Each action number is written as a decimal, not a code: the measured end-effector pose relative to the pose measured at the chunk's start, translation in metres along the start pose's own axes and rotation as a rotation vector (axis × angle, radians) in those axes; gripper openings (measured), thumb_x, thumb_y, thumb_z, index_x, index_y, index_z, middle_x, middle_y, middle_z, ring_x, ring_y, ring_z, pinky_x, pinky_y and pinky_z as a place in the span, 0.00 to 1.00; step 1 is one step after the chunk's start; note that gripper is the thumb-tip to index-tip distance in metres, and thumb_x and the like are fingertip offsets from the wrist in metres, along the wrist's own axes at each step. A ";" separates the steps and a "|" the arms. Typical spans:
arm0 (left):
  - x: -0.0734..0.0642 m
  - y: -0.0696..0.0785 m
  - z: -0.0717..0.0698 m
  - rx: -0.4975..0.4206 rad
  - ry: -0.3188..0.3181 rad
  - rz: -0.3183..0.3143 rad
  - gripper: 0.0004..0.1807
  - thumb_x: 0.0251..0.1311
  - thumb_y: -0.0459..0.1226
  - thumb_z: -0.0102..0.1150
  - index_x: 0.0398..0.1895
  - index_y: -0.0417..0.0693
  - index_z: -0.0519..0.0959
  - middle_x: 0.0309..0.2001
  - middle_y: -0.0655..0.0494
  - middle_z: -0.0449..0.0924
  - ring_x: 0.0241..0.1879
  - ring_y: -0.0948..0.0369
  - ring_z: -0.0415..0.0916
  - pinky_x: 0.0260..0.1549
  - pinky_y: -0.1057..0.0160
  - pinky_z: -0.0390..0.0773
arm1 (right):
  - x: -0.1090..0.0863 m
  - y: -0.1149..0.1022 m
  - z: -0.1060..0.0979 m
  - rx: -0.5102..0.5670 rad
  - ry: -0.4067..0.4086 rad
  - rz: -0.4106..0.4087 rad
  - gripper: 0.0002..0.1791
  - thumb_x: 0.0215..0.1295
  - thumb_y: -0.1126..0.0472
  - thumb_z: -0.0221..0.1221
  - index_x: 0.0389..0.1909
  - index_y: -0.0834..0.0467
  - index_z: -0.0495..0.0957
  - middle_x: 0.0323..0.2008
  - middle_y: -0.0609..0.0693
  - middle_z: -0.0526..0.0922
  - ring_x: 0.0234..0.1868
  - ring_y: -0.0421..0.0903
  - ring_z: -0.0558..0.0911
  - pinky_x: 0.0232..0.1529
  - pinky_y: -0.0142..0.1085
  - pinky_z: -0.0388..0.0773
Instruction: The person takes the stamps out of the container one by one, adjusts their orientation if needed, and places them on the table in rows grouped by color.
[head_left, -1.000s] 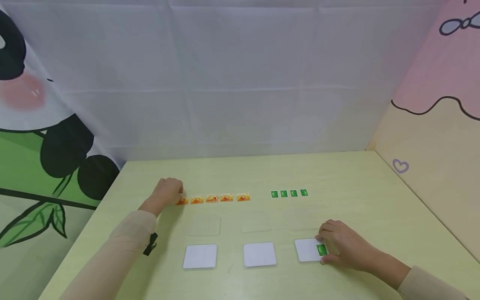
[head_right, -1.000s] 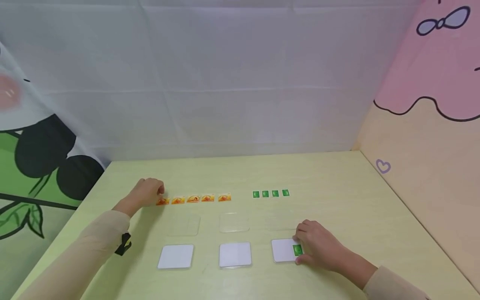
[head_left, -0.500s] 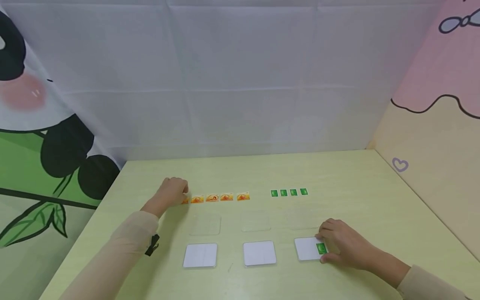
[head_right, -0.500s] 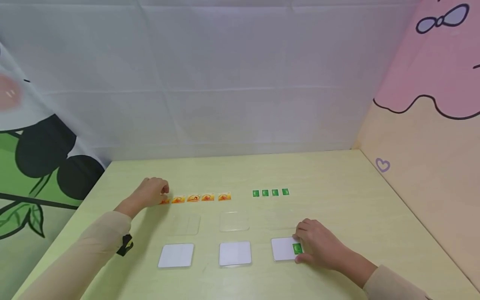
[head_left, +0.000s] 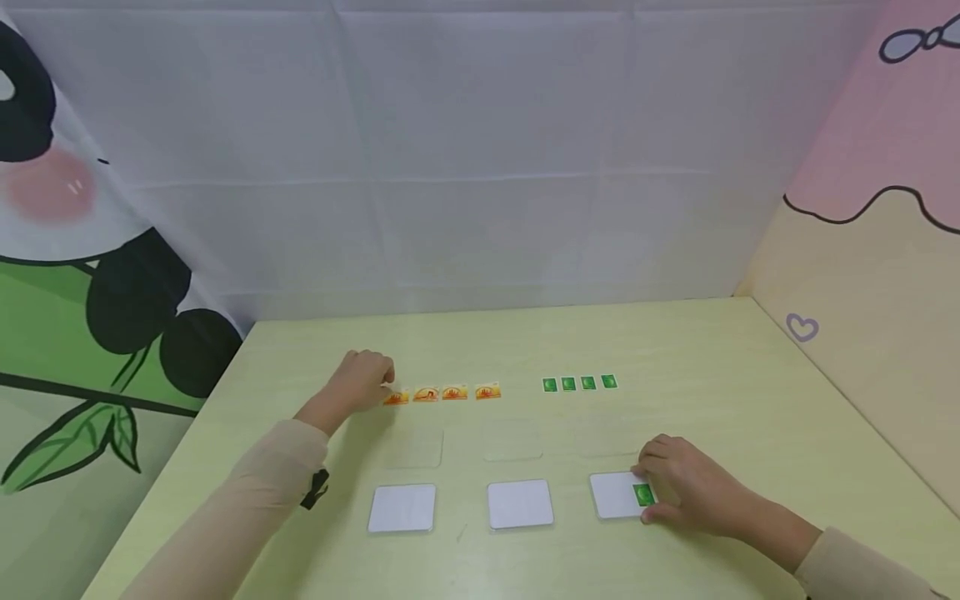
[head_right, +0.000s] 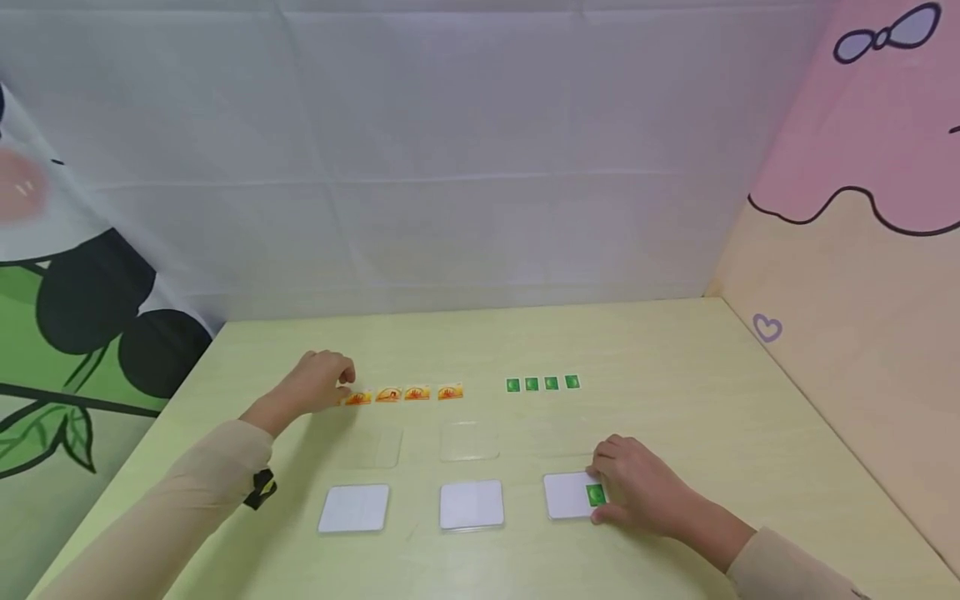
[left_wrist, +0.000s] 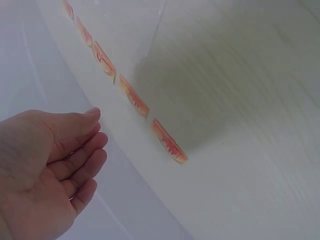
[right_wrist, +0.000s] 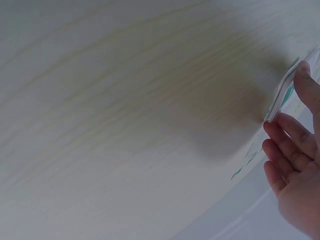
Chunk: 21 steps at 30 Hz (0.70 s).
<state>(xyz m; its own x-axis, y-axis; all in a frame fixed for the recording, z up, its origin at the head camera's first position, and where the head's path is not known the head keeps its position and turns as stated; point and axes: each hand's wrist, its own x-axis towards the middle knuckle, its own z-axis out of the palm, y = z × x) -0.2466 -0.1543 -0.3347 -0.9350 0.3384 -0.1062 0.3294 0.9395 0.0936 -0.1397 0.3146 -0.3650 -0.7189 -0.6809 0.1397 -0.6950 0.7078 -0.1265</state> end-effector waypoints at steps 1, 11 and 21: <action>0.000 0.001 0.000 0.004 0.006 0.005 0.07 0.57 0.34 0.63 0.37 0.40 0.81 0.37 0.48 0.84 0.40 0.50 0.79 0.48 0.46 0.71 | 0.000 0.000 0.000 0.001 -0.001 0.001 0.26 0.43 0.42 0.72 0.39 0.55 0.83 0.40 0.42 0.82 0.43 0.42 0.77 0.48 0.44 0.76; -0.002 0.020 -0.007 0.047 0.017 0.017 0.08 0.57 0.37 0.65 0.35 0.42 0.81 0.34 0.51 0.84 0.37 0.53 0.78 0.47 0.48 0.72 | 0.000 -0.001 -0.002 0.006 0.004 -0.003 0.25 0.43 0.43 0.72 0.39 0.55 0.83 0.39 0.42 0.82 0.43 0.42 0.77 0.48 0.45 0.76; -0.007 0.033 -0.009 0.066 0.122 0.055 0.10 0.54 0.37 0.67 0.35 0.41 0.80 0.34 0.50 0.82 0.37 0.52 0.75 0.44 0.51 0.72 | -0.001 -0.002 -0.001 0.003 0.022 -0.017 0.25 0.41 0.44 0.73 0.38 0.55 0.83 0.39 0.42 0.82 0.43 0.42 0.77 0.49 0.45 0.75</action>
<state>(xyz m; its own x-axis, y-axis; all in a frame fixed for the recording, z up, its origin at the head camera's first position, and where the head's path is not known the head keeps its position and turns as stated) -0.2302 -0.1264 -0.3223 -0.9230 0.3843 0.0189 0.3847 0.9226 0.0299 -0.1377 0.3140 -0.3636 -0.7066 -0.6885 0.1633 -0.7071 0.6956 -0.1269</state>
